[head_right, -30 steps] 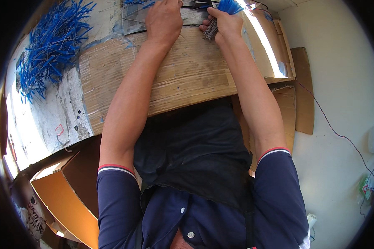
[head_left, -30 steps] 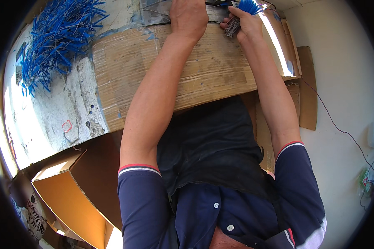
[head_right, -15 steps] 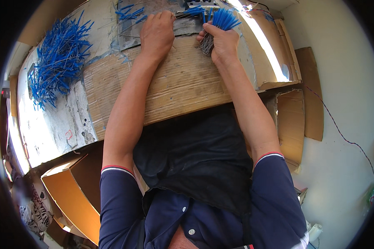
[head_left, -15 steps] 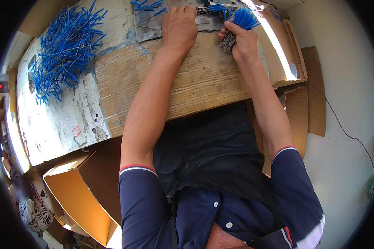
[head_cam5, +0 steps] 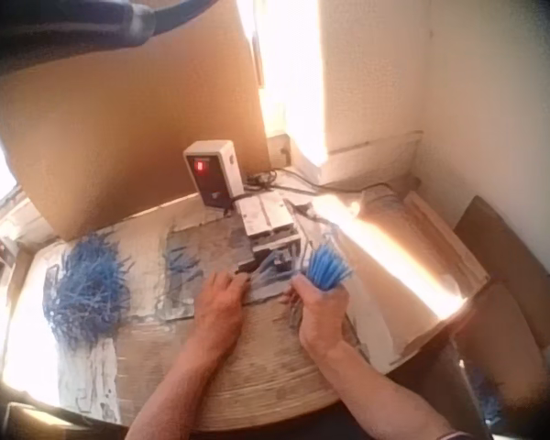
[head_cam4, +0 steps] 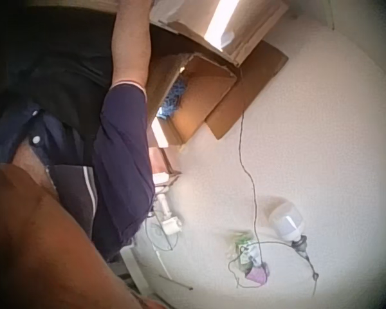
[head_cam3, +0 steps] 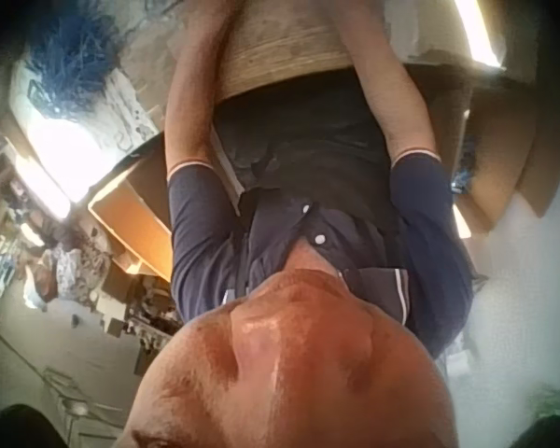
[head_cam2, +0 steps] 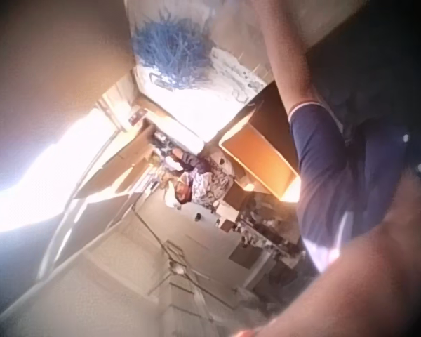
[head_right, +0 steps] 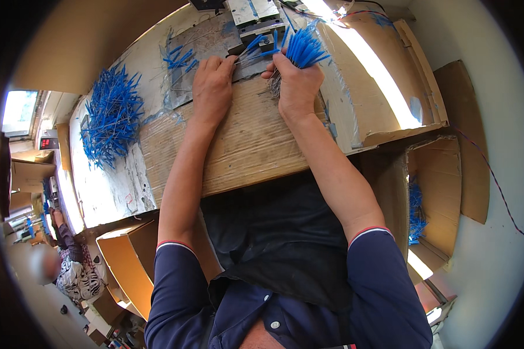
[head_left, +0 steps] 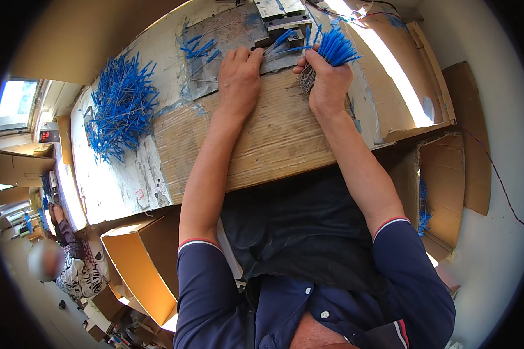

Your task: Gathering and organizing blue plastic bristle parts into bundles and processing them at a factory workstation.

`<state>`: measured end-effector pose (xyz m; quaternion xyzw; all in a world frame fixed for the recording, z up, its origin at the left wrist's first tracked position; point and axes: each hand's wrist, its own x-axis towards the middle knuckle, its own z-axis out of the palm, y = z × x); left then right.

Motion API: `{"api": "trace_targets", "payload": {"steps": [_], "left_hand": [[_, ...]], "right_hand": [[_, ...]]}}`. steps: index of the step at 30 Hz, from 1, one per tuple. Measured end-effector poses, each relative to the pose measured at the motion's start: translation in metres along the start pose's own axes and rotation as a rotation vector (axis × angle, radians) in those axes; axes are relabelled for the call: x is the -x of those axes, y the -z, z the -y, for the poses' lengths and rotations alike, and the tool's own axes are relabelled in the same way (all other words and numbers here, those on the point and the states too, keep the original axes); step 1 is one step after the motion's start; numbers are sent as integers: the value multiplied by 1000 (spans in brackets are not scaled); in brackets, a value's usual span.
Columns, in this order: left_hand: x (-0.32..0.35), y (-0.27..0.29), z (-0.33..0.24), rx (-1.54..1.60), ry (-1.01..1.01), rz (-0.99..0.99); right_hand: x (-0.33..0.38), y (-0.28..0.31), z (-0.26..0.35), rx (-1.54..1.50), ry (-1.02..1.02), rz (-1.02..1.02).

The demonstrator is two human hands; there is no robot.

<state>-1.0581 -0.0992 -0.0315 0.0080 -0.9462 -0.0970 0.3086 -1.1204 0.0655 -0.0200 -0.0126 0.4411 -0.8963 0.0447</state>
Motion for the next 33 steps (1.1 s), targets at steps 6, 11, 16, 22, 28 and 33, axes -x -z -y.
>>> {"api": "trace_targets", "payload": {"steps": [6, 11, 16, 22, 28, 33], "left_hand": [[17, 26, -11, -60, -47, 111], [26, 33, -20, -86, -28, 103], [21, 32, -33, -164, -8, 63], [9, 33, -47, -356, 26, 196], [-1, 25, -42, -327, 23, 240], [4, 24, -46, -461, -73, 249]], "right_hand": [[0, 3, 9, -149, -66, -56], [2, 4, 15, -161, -117, -73], [1, 8, 14, -181, -99, -79], [1, 9, 14, -207, -108, -82], [-3, 2, 10, -135, -77, -83], [-8, 6, 12, -141, 13, -152]]}}
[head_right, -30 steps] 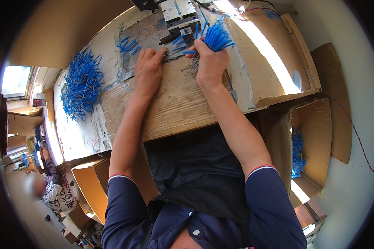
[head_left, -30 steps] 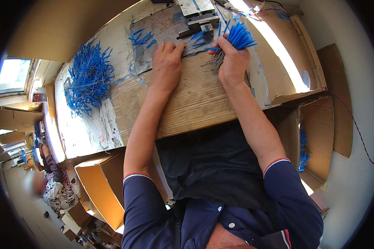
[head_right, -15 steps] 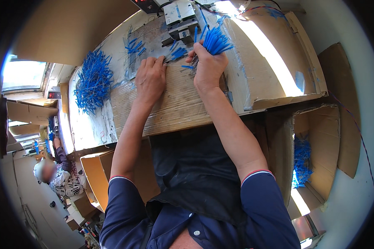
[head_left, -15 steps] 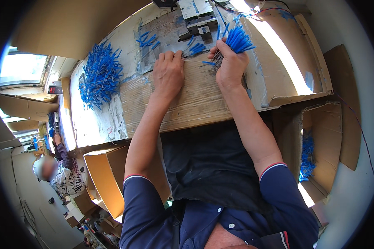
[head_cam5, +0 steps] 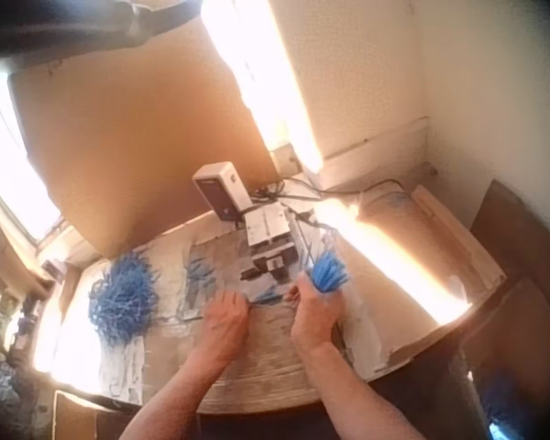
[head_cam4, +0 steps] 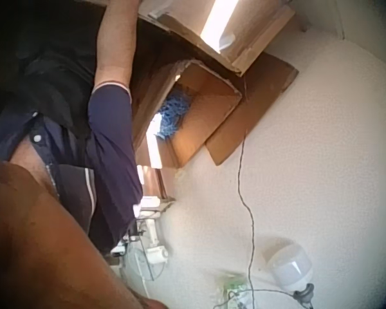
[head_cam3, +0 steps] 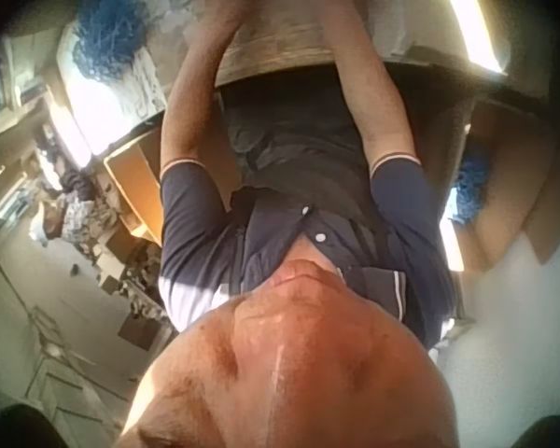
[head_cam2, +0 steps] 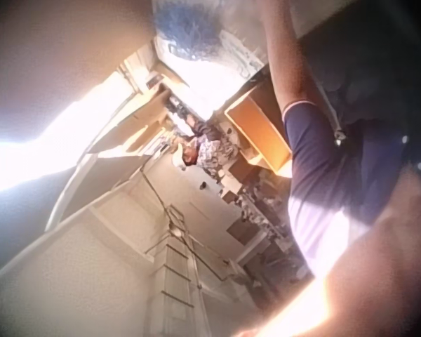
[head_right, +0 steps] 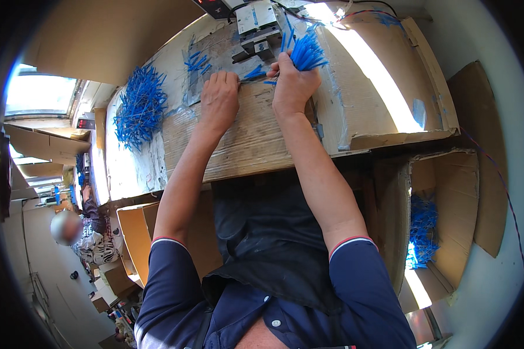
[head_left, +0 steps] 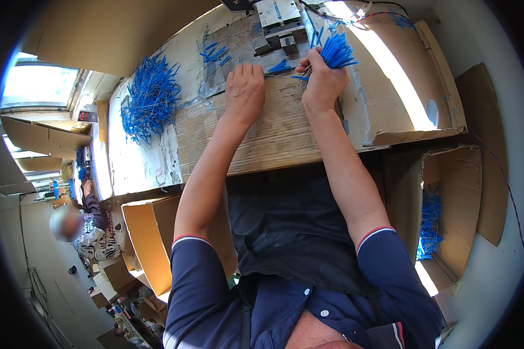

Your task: Gathering and organizing blue plastic bristle parts into bundles and processing them at a factory workstation.

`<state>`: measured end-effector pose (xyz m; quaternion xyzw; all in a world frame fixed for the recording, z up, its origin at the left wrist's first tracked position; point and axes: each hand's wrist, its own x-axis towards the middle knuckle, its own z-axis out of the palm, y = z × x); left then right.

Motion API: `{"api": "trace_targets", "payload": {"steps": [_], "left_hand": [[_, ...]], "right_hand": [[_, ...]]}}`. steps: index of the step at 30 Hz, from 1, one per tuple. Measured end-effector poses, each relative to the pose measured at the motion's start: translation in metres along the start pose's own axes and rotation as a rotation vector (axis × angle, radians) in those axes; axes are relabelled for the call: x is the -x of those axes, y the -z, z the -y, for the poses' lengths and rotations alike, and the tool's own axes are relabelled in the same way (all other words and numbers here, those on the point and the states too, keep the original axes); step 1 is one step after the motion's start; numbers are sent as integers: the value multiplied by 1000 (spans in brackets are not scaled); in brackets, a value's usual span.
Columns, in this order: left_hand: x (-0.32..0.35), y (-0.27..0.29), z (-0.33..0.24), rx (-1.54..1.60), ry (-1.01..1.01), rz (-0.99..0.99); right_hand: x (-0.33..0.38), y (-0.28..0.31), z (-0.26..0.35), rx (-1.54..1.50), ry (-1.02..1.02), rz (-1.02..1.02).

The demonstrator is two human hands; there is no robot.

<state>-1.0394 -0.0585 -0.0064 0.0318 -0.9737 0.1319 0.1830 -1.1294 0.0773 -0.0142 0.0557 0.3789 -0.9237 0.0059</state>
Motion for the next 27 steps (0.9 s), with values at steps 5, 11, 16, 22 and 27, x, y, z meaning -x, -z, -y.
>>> {"api": "trace_targets", "payload": {"steps": [5, 11, 16, 22, 27], "left_hand": [[16, 10, -3, 48, 69, -9], [28, 21, -12, 276, 68, -47], [26, 27, -25, 249, -64, -24], [36, 24, -19, 423, 65, -71], [42, 26, -13, 1363, 628, 154]], "right_hand": [[1, 2, 6, 40, 38, -48], [2, 0, -3, 150, 30, 42], [7, -1, -16, 79, -113, 160], [-6, 4, -5, -79, 12, -80], [6, 3, -4, 151, -24, 100]]}}
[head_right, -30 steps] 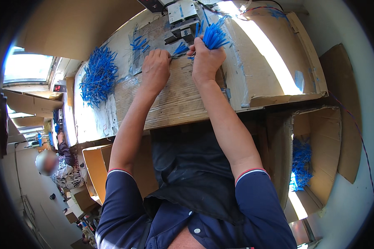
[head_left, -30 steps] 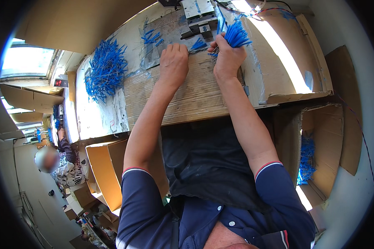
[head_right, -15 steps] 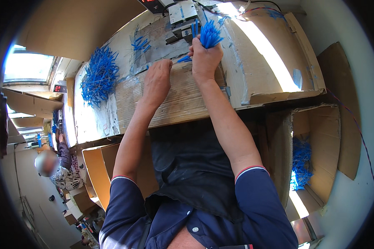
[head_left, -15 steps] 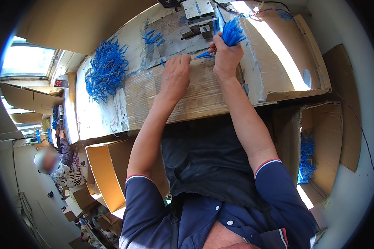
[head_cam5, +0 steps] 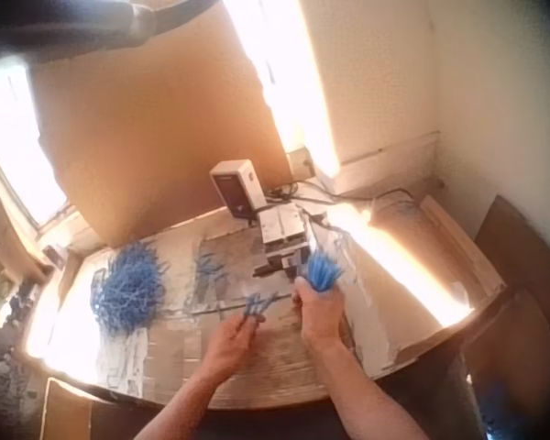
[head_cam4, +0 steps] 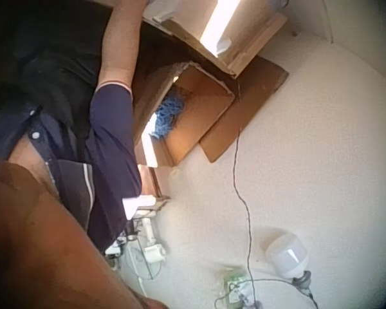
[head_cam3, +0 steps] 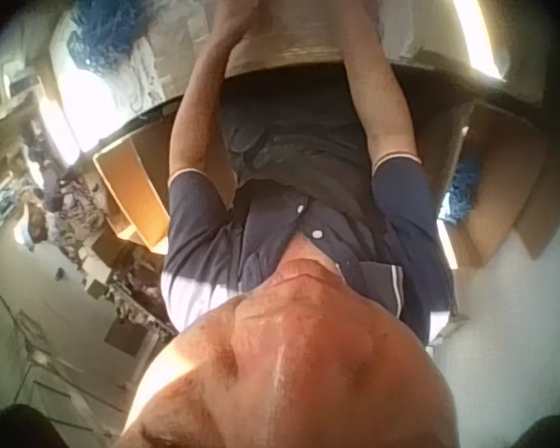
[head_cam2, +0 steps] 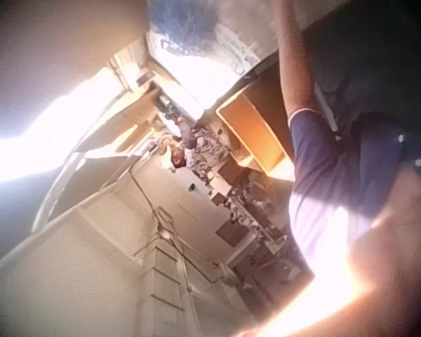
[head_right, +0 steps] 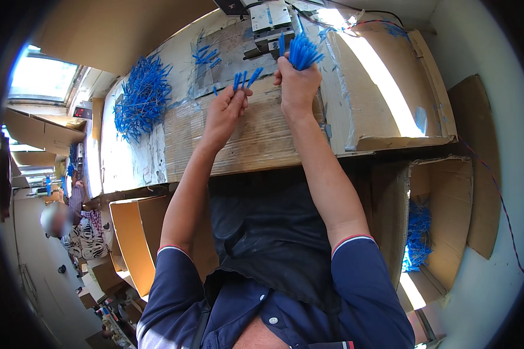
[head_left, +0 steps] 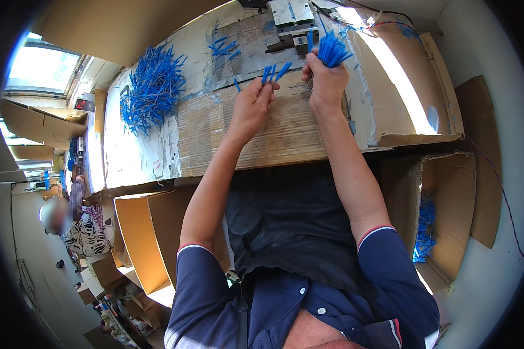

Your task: Gathering and organizing blue plastic bristle parts into bundles and processing them at a factory workstation.

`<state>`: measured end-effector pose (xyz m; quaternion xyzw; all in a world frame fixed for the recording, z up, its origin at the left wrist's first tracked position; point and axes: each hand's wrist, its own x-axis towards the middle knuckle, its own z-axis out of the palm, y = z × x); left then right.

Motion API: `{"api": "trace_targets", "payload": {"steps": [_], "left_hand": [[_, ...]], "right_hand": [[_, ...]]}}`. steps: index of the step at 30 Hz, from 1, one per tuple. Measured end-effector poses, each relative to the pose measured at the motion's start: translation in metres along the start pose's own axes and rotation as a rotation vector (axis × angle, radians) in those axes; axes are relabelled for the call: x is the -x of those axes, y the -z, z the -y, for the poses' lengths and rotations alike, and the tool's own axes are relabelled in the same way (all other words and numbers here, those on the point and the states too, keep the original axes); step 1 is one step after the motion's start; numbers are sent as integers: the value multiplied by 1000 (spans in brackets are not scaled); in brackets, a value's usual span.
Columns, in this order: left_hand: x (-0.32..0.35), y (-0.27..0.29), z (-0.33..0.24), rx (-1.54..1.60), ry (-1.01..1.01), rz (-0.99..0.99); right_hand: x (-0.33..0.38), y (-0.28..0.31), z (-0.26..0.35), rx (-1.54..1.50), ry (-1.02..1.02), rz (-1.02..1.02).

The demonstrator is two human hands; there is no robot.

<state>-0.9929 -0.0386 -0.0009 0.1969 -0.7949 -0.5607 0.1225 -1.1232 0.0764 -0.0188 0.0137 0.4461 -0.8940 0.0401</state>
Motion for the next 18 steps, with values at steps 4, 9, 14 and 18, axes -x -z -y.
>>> {"api": "trace_targets", "payload": {"steps": [4, 9, 14, 18], "left_hand": [[0, -4, -5, 116, 58, -6], [-6, -8, 4, 45, 36, -18], [-4, -9, 2, -96, -24, -69], [-3, -10, -9, -208, -9, -97]], "right_hand": [[6, 3, 2, -64, -302, 283], [8, 0, 2, -75, -290, 345], [11, -1, -1, 162, -197, 357], [11, -1, -14, 598, 512, 429]]}}
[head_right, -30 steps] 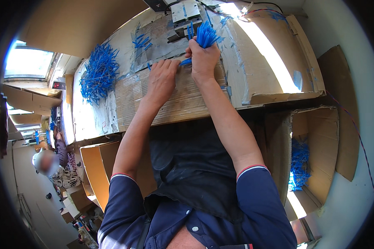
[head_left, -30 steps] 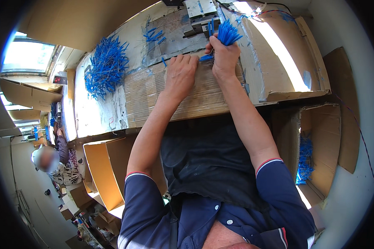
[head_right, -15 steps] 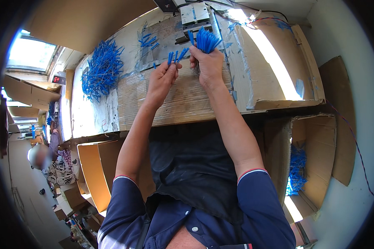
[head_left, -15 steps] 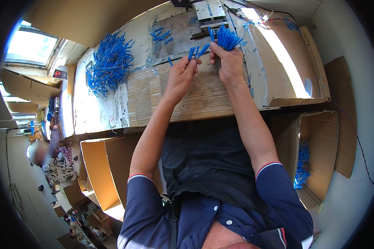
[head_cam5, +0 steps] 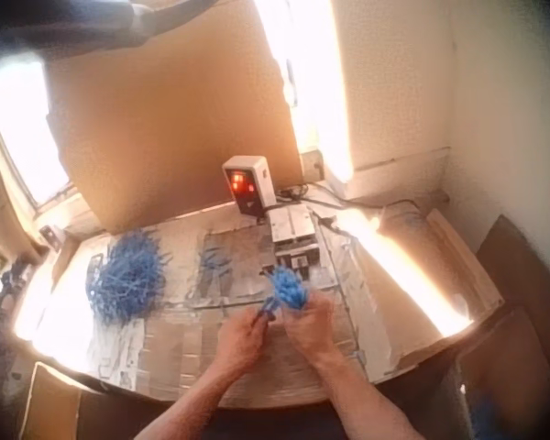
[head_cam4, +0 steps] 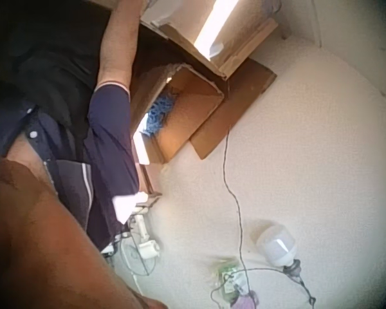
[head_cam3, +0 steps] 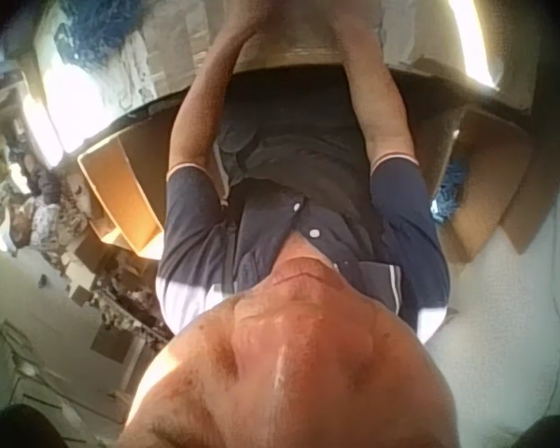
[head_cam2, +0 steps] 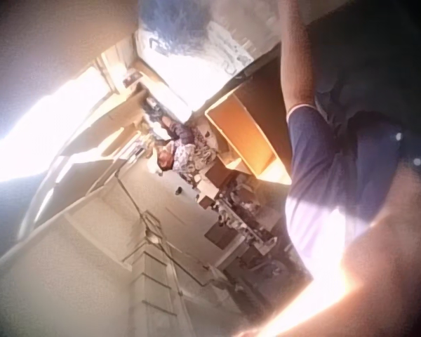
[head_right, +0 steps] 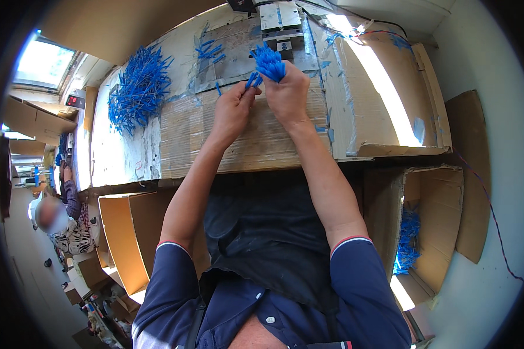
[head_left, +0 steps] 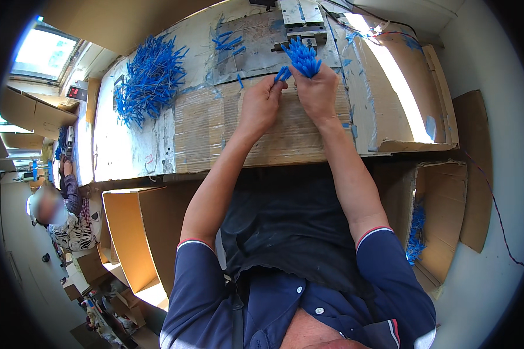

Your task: Gathering and organizing blue plastic bristle parts into bundles and processing them at a factory workstation.

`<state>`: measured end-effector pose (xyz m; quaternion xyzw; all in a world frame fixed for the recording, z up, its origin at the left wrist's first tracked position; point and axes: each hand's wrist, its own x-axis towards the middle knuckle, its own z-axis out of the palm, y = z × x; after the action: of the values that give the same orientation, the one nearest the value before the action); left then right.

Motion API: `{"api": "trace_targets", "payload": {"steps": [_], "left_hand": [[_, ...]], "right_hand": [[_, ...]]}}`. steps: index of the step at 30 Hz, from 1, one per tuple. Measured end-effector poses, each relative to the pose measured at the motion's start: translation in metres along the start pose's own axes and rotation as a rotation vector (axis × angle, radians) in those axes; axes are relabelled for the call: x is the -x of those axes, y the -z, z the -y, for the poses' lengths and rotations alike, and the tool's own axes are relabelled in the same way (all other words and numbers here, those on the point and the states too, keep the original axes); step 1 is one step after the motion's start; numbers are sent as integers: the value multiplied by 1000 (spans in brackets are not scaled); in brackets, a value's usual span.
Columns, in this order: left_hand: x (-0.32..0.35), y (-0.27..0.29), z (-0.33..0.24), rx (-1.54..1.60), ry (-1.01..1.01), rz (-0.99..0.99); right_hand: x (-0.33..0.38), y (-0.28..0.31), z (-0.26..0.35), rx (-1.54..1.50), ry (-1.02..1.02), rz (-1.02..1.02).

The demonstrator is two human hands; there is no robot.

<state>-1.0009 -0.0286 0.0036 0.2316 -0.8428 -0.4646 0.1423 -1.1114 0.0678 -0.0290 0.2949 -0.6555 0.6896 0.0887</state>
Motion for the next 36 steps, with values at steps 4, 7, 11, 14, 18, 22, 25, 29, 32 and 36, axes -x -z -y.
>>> {"api": "trace_targets", "payload": {"steps": [4, 7, 11, 14, 18, 22, 25, 29, 32, 36], "left_hand": [[-1, 2, 16, 64, -29, -30], [-2, 4, 19, 128, -40, -30], [-1, 2, 20, 157, -2, 0], [0, 3, 20, 166, -10, 30], [4, 7, 12, 50, -12, 90], [9, 15, 16, 71, -48, 53], [13, 30, 23, 7, -108, -100], [13, 61, 37, -201, 106, -326], [11, 58, 51, -415, 66, -383], [3, 46, 51, -569, -2, -431]], "right_hand": [[2, -4, 9, -267, -285, 2], [-7, 8, 14, -746, -647, 21], [-7, 11, 12, -794, -666, 28], [-3, 7, 12, -617, -586, 101], [4, 4, 15, -399, -398, 157], [3, 4, 19, -333, -364, 171], [0, 6, 18, -451, -463, 143], [-1, 5, 11, -523, -573, 43], [0, -1, 13, -499, -558, -16], [2, 0, 9, -443, -499, -67]]}}
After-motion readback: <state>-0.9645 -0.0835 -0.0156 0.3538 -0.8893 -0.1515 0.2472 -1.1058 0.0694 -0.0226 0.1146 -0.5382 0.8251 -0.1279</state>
